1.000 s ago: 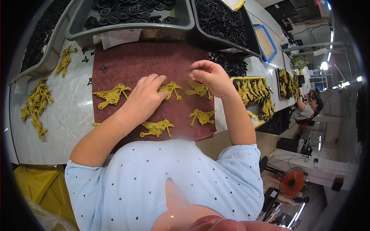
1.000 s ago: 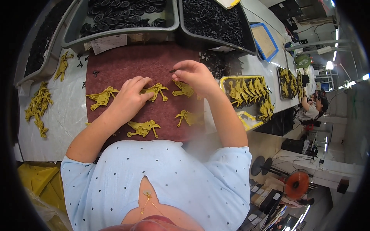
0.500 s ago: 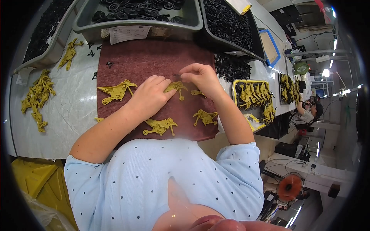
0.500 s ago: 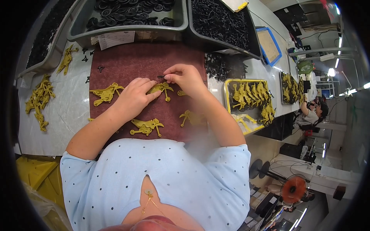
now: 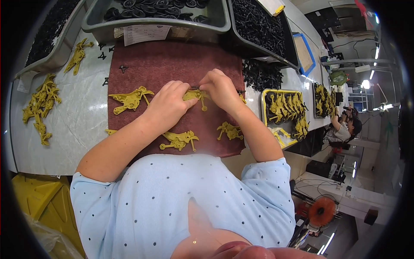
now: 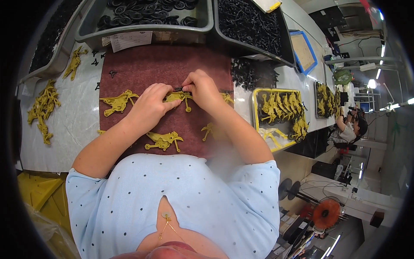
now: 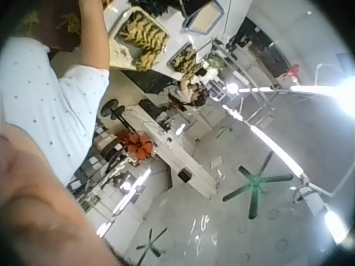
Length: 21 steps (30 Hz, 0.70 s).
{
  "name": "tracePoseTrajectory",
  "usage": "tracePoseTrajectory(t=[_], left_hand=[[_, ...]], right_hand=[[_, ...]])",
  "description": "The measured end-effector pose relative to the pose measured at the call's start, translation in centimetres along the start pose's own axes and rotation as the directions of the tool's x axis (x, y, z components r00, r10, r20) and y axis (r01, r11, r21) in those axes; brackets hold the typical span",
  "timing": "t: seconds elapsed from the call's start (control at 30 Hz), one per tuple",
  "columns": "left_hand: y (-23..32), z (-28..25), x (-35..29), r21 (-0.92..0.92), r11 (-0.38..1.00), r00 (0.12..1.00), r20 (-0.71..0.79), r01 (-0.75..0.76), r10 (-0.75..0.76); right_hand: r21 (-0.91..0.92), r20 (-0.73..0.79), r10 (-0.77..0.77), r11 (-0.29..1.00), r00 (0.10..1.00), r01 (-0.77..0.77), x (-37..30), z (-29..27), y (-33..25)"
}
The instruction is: The person assembles toy motorcycles by fitting wheels and handlebars between frame halves, sets the finished motorcycles onto a tray, arranges new frame pieces on the mat, scoops toy wheels from a bin, and inserts wheels into the frames.
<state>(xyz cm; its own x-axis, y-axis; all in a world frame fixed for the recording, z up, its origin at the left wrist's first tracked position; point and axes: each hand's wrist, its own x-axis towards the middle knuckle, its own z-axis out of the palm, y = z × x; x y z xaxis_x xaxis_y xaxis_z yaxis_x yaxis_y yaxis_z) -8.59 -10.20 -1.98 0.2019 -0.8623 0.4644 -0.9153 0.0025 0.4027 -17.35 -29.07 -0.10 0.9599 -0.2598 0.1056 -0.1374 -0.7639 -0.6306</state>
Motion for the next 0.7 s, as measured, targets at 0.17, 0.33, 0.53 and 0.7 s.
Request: tracePoseTrajectory(t=[0.17, 0.33, 0.53, 0.7], left_hand=[[0.1, -0.1, 0.2, -0.029, 0.999, 1.0, 0.003, 0.025, -0.025], [0.0, 0.2, 0.0, -0.048, 0.999, 0.999, -0.033, 0.022, -0.024], [0.1, 0.2, 0.2, -0.024, 1.0, 0.999, -0.03, 0.015, -0.016], [0.1, 0.4, 0.2, 0.008, 1.0, 1.0, -0.025, -0.015, 0.016]], right_hand=[[-0.027, 0.013, -0.014, 1.0, 1.0, 0.014, -0.1, 0.0, 0.4], [0.15, 0.239, 0.18, 0.964, 0.954, -0.22, 1.0, -2.5, -0.6], [0.061, 0.47, 0.267, 0.941, 0.841, -0.333, 2.7, -4.3, -1.3], [-0.075, 0.507, 0.126, 0.992, 0.853, -0.102, 3.7, -4.3, -1.2]])
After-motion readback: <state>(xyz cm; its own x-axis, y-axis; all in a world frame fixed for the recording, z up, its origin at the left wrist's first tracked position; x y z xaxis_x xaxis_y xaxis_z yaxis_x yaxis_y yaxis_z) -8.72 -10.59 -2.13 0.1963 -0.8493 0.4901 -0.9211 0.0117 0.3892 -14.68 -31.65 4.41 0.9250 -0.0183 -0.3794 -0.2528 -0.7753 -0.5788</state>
